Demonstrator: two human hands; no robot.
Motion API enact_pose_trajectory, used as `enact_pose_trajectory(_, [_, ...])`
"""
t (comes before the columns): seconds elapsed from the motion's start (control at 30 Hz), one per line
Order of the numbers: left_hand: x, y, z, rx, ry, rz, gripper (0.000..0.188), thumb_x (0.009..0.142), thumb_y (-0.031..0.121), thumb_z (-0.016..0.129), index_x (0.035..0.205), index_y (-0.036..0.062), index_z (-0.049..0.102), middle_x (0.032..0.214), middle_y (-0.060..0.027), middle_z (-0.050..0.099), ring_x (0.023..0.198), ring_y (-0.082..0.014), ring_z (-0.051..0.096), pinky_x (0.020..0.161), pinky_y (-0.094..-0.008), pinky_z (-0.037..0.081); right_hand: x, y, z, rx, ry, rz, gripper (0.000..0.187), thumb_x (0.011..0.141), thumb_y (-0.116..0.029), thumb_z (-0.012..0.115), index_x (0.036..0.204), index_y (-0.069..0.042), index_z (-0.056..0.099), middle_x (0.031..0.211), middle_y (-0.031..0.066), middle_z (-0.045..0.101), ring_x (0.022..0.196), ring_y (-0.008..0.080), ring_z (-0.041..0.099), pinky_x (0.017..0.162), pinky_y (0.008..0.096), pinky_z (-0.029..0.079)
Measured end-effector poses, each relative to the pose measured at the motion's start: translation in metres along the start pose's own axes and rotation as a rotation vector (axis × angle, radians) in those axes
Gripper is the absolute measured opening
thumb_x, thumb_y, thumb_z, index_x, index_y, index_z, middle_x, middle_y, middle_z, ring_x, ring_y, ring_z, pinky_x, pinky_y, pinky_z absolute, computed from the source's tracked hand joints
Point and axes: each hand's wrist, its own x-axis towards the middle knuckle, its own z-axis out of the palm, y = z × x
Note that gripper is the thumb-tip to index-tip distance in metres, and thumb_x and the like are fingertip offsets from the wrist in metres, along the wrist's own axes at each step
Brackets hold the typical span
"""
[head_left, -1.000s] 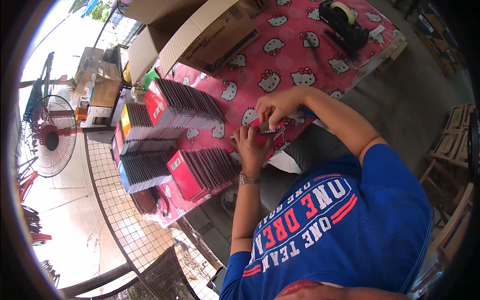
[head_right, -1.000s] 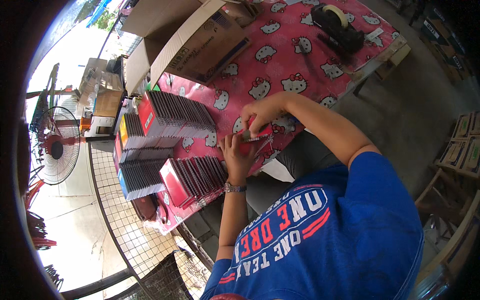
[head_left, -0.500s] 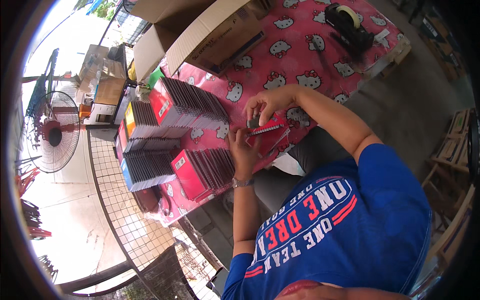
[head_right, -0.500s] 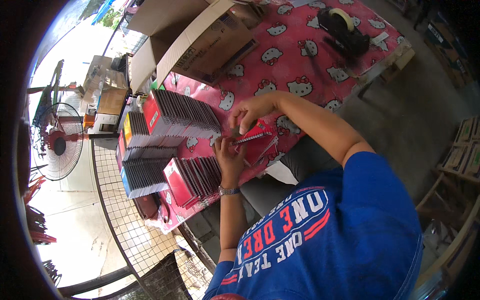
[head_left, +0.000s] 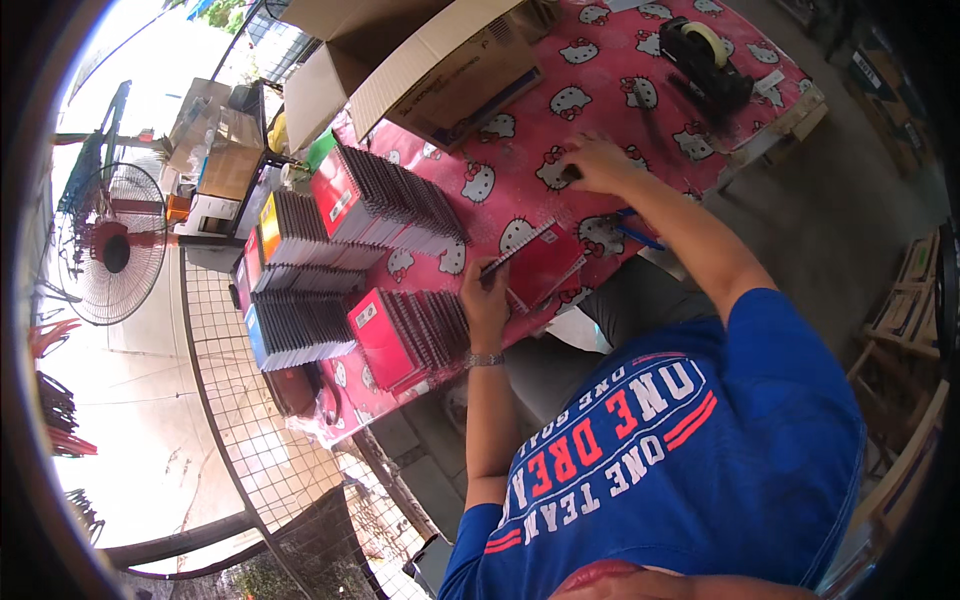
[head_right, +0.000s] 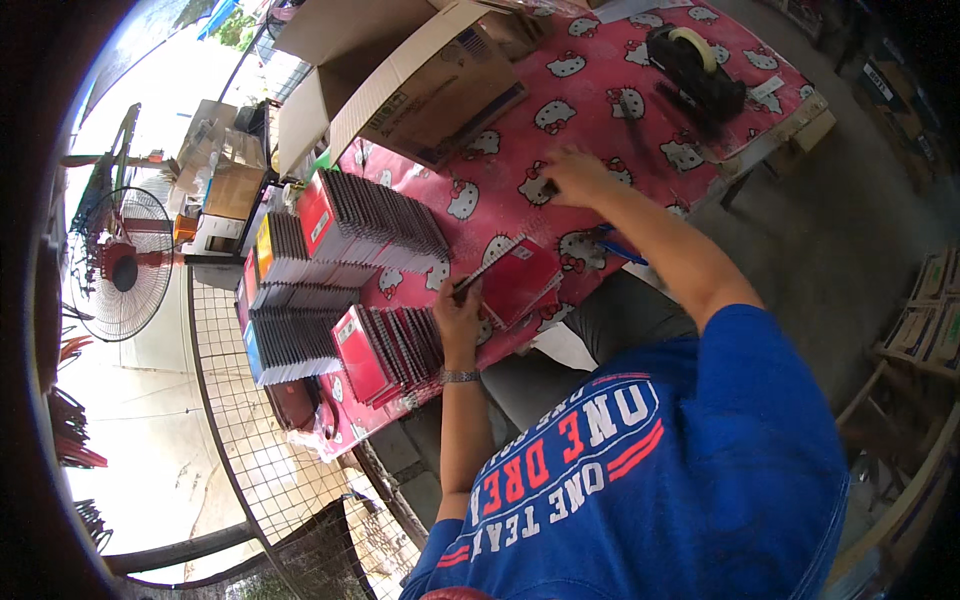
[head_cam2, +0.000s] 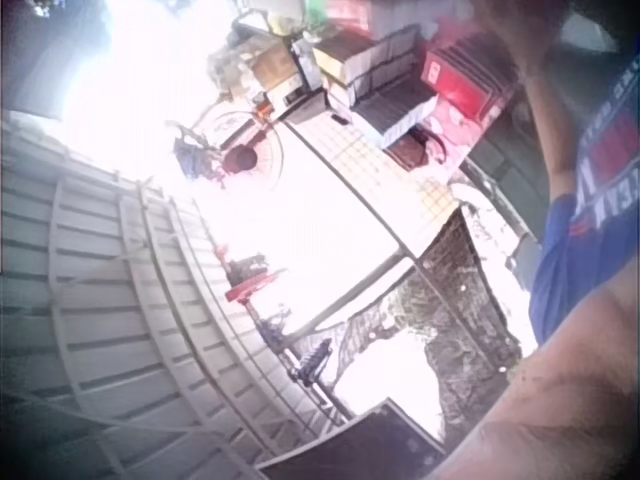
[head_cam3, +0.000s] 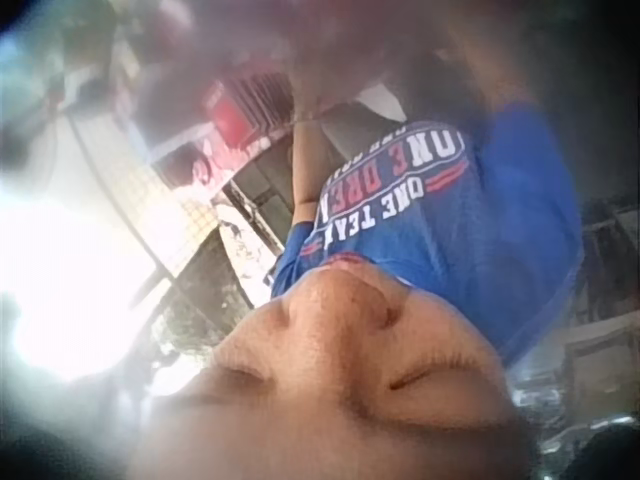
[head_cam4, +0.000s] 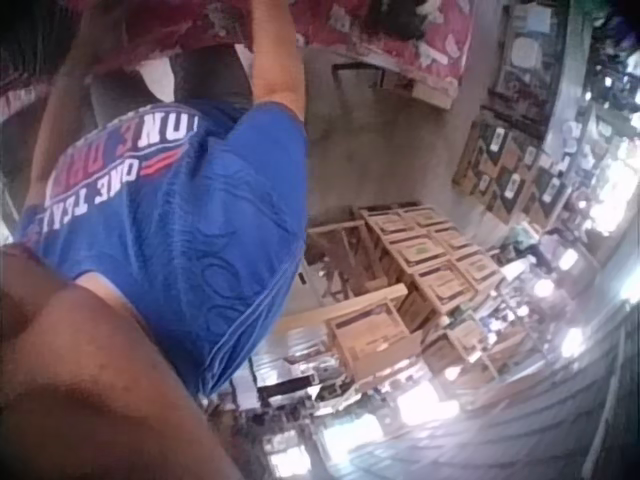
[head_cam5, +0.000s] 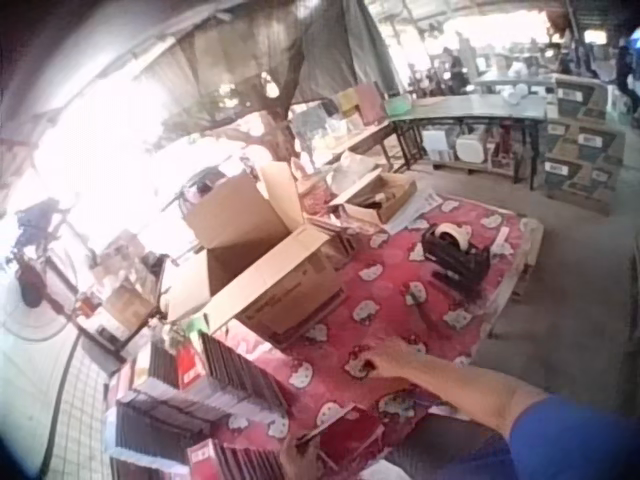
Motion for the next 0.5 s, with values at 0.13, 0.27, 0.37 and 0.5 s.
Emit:
enact_pose_trajectory(0.13, [-0.014,-0.013,0.0,-0.132,0.162,-0.037,0.017,0.093,0.013,0.065,0.102,0.0011,0.06,0.075,-0.001,0.06,0.058,-0.0089,0.057,0.052,-0.0224,0.045,-0.075,-0.006,-0.009,0.076,0.246,0.092,0.074,0.079,-0.035,0.073,0.141,-0.01,0.041,0.143,0.0187,0.039,0.131,0.0405,0.039,0.106,0.0501,0.038])
enact_pose_trajectory(0.27, [-0.022,0.006,0.015,-0.303,0.247,-0.084,0.02,0.094,0.012,0.063,0.109,-0.0008,0.061,0.084,-0.0052,0.063,0.067,-0.0094,0.06,0.058,-0.0231,0.048,-0.164,-0.022,0.005,-0.141,0.149,0.012,0.071,0.082,-0.031,0.071,0.14,-0.004,0.041,0.137,0.0215,0.043,0.128,0.042,0.04,0.106,0.0496,0.036])
enact_pose_trajectory(0.37, [-0.025,-0.001,0.012,-0.218,0.234,-0.008,0.023,0.096,0.016,0.061,0.111,-0.0017,0.06,0.086,-0.006,0.064,0.065,-0.0095,0.061,0.054,-0.0236,0.048,-0.169,-0.048,0.004,0.015,-0.097,0.136,0.067,0.083,-0.032,0.07,0.139,-0.006,0.044,0.13,0.0205,0.048,0.122,0.0407,0.045,0.103,0.0482,0.038])
enact_pose_trajectory(0.5, [-0.027,-0.003,0.015,-0.204,0.245,-0.042,0.024,0.097,0.017,0.059,0.112,-0.0013,0.06,0.085,-0.0067,0.064,0.07,-0.0098,0.062,0.058,-0.0236,0.049,-0.129,-0.124,-0.019,0.533,0.238,-0.176,0.063,0.077,-0.029,0.073,0.133,-0.007,0.052,0.12,0.0166,0.052,0.114,0.0349,0.05,0.098,0.0436,0.042])
